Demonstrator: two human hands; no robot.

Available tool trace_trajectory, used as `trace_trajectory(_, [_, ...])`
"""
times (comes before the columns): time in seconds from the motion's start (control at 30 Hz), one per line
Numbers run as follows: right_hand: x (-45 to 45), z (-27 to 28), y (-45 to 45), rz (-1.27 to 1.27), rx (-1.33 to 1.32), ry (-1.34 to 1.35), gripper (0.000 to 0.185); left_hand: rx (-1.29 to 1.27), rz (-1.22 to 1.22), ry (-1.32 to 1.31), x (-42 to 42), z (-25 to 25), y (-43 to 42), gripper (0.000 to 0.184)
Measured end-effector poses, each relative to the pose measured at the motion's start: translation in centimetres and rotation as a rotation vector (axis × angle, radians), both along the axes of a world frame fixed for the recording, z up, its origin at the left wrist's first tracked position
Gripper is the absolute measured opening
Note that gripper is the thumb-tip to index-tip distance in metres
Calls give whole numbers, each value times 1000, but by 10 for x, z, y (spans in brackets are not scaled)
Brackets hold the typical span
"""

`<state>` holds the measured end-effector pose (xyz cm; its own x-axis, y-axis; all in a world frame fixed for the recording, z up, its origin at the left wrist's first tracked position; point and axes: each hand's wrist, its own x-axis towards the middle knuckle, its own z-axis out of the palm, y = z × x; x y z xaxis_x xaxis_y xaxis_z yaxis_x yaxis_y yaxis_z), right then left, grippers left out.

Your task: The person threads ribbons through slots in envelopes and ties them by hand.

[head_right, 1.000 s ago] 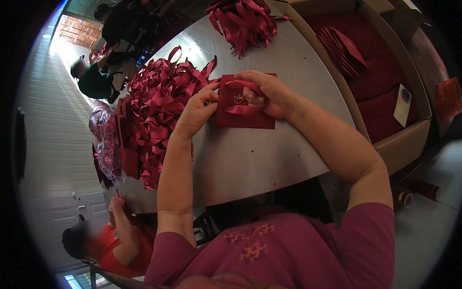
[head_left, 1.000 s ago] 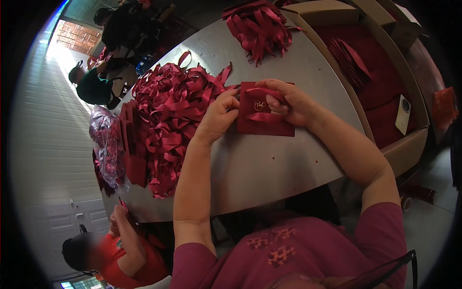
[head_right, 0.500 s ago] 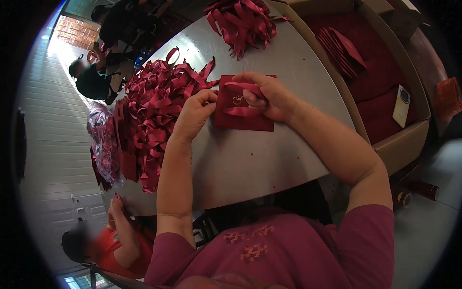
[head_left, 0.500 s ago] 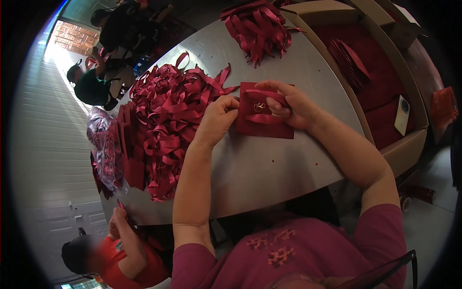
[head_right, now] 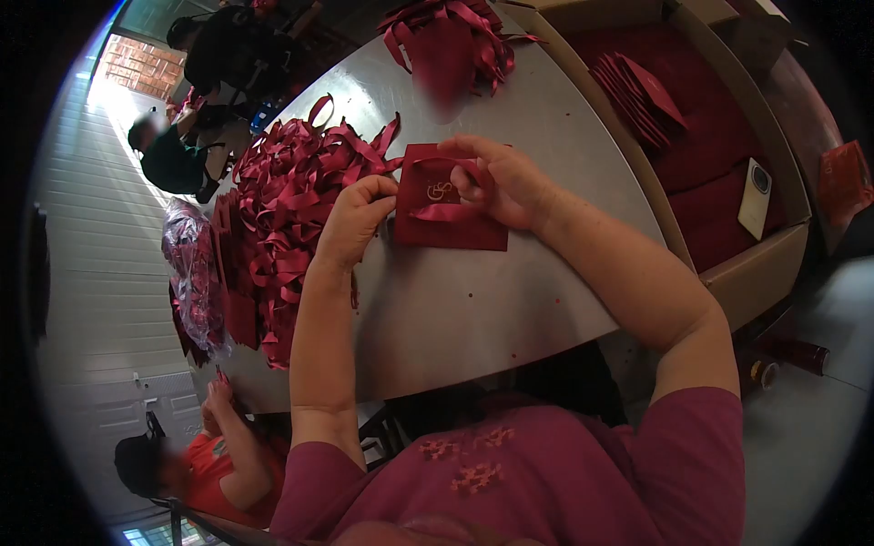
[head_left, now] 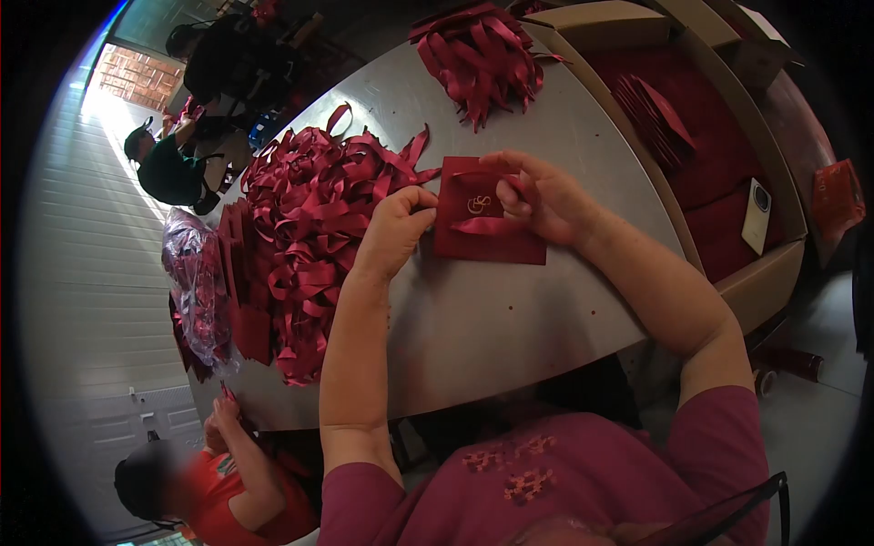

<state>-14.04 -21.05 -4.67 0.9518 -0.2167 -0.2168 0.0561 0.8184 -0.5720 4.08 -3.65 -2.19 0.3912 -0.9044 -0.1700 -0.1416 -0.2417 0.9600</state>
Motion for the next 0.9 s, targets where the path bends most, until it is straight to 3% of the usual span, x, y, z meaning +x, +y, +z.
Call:
trace_trajectory(0.2, [3,-5,-6,-15,165,-28,28,87,51,-230,-3,6,14,8])
trace_trajectory(0.27, [2,-6,-9,-18,186,-17,28,-72,35,-231,-4,-1,18,6])
trace_trajectory(0.4, [3,-8,-8,51,95,53,32,9,86,-290,-1,6,32,6])
trace_trajectory(0.57, [4,5,9,97,-114,149,35,-17,90,-602,6,7,50,7])
trace_trajectory(0.8, [3,7,8,154,-147,100,35,-52,78,-549,7,8,66,9])
trace_trajectory(0.9, [1,9,13,120,-143,87,37,71,135,-311,0,12,70,7])
